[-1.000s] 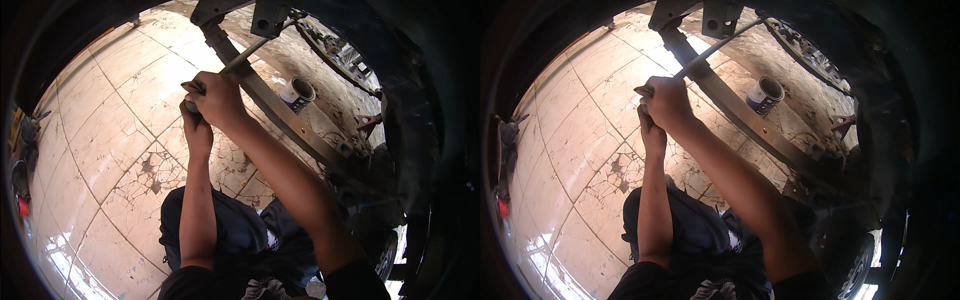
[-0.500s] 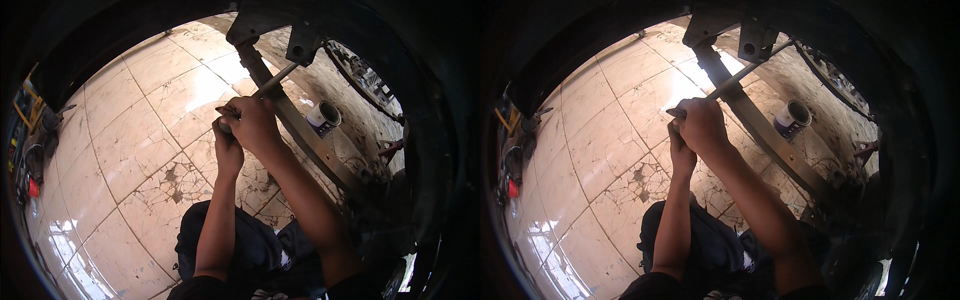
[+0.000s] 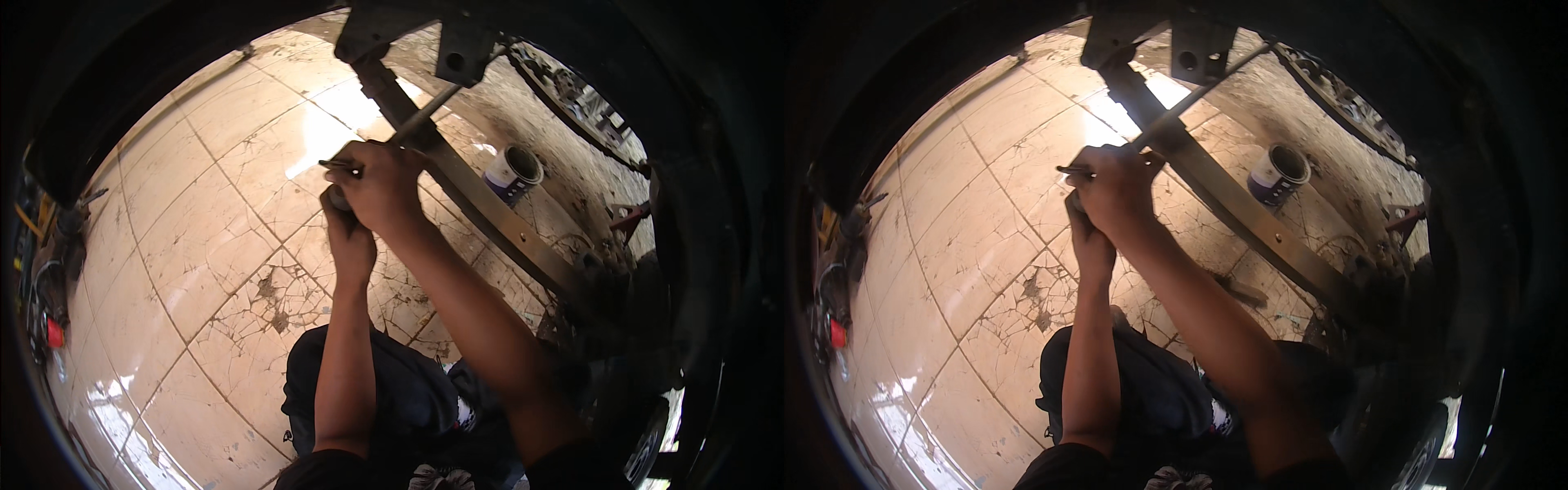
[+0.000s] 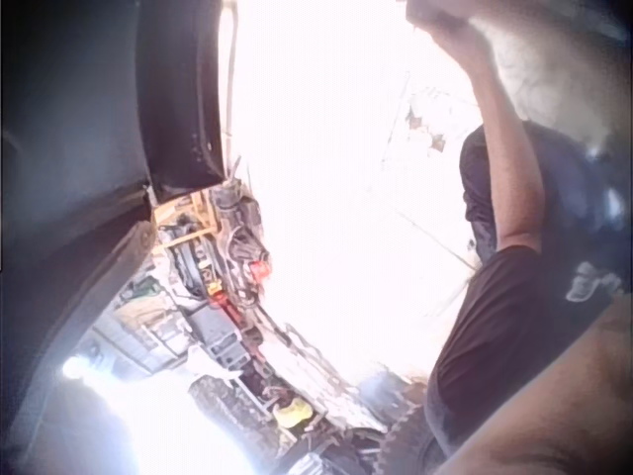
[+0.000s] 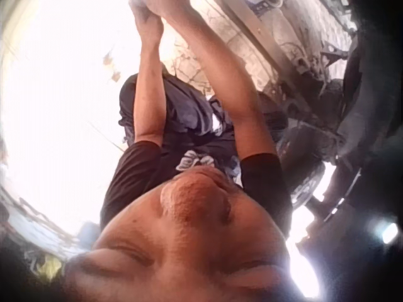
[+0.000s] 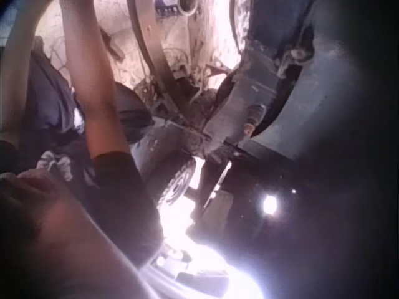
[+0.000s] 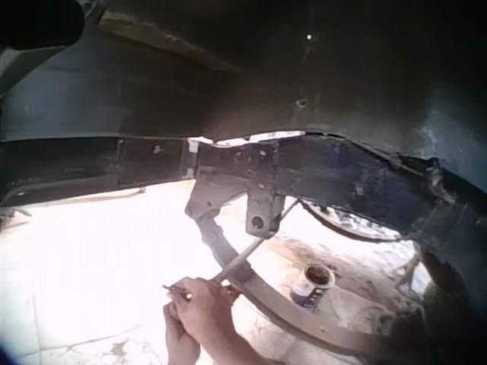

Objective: The person scrubs a metal undercarriage beam with a wire brush, then wipes the surface with a cloth. They continue scrubbing and wiping the same area repeatedly.

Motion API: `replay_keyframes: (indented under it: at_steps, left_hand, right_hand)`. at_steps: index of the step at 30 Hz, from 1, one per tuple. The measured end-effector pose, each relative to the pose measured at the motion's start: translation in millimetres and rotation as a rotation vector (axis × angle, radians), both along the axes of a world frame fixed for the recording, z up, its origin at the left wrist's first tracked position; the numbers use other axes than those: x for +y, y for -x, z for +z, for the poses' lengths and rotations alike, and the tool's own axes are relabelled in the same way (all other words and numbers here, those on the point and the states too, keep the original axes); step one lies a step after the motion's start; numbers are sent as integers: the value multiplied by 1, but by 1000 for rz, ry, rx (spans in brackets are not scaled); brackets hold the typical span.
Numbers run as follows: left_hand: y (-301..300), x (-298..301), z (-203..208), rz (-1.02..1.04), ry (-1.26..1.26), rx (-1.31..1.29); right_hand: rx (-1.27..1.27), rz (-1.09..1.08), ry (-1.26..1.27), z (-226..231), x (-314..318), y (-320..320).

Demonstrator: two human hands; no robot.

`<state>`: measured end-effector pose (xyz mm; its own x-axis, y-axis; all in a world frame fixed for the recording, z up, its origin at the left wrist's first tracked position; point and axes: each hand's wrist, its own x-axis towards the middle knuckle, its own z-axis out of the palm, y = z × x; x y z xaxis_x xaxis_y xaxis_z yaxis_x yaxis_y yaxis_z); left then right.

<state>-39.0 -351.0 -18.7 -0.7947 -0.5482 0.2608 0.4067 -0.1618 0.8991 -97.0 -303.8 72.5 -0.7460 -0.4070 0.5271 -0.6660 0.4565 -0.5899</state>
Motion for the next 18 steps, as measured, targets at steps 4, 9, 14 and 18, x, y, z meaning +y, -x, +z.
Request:
replay_keyframes:
  at_steps: [4, 9, 14, 18]
  left_hand:
    - [-3, -2, 8, -3, -19, -73]
    - [3, -3, -8, -36, -46, 54]
    - [3, 0, -11, -33, -74, 45]
    - [-4, 6, 13, -9, -15, -106]
  right_hand:
    - [54, 17, 81, -7, -6, 2]
    - [-62, 37, 139, 7, 13, -10]
    - [-26, 38, 73, 4, 19, -13]
    - [81, -22, 1, 7, 6, -4]
